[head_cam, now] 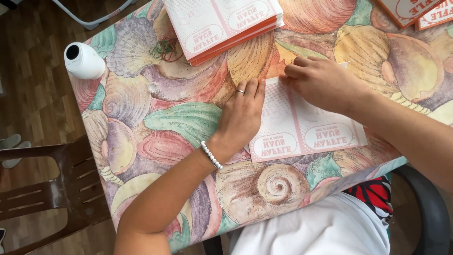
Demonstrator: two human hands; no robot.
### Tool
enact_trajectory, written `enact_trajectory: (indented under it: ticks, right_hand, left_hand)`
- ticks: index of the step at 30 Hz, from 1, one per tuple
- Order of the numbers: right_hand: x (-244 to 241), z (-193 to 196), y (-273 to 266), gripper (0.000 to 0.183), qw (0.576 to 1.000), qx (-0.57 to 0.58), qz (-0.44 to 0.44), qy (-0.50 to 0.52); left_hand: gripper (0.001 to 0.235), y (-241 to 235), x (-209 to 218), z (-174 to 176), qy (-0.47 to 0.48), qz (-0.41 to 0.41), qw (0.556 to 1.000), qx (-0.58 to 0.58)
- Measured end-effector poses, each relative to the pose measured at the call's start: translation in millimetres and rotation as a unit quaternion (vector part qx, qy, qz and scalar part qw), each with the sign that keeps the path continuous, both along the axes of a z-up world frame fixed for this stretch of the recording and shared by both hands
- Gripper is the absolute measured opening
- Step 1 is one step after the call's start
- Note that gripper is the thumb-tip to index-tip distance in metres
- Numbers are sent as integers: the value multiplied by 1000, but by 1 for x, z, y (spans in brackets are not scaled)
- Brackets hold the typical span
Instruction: Folding printed paper sheets into bags and stacking them on a table.
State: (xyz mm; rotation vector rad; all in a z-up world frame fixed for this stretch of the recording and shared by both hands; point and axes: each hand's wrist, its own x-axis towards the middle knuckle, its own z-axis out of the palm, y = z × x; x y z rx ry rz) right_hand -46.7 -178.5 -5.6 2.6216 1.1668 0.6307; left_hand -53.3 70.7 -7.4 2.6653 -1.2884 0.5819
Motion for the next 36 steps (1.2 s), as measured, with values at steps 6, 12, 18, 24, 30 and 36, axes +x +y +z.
enact_trajectory:
  ticks: [6, 12, 18, 24, 30, 36]
  right_hand:
    - [-8, 16, 14, 8, 999, 2, -24, -29]
    - [-8, 19, 11, 9, 999, -13, -40, -33]
    - [-3, 16, -27, 21, 989, -38, -62, 130]
    - [-4, 16, -26, 23, 992, -53, -62, 96]
    - [-5, 23, -22, 43, 984, -95, -98, 113]
    - [-9, 21, -50, 17, 981, -41, -107, 159]
  left_hand:
    - [47, 0, 4, 8, -7, -13, 1000, 23]
    - [48, -5, 9, 13, -7, -20, 999, 29]
    - [34, -19, 16, 15, 71, 32, 993, 84]
    - [56, -25, 12, 9, 29, 53, 992, 113]
    - [65, -32, 6, 6, 34, 58, 975, 213]
    - [34, -43, 3, 4, -29, 40, 980, 191]
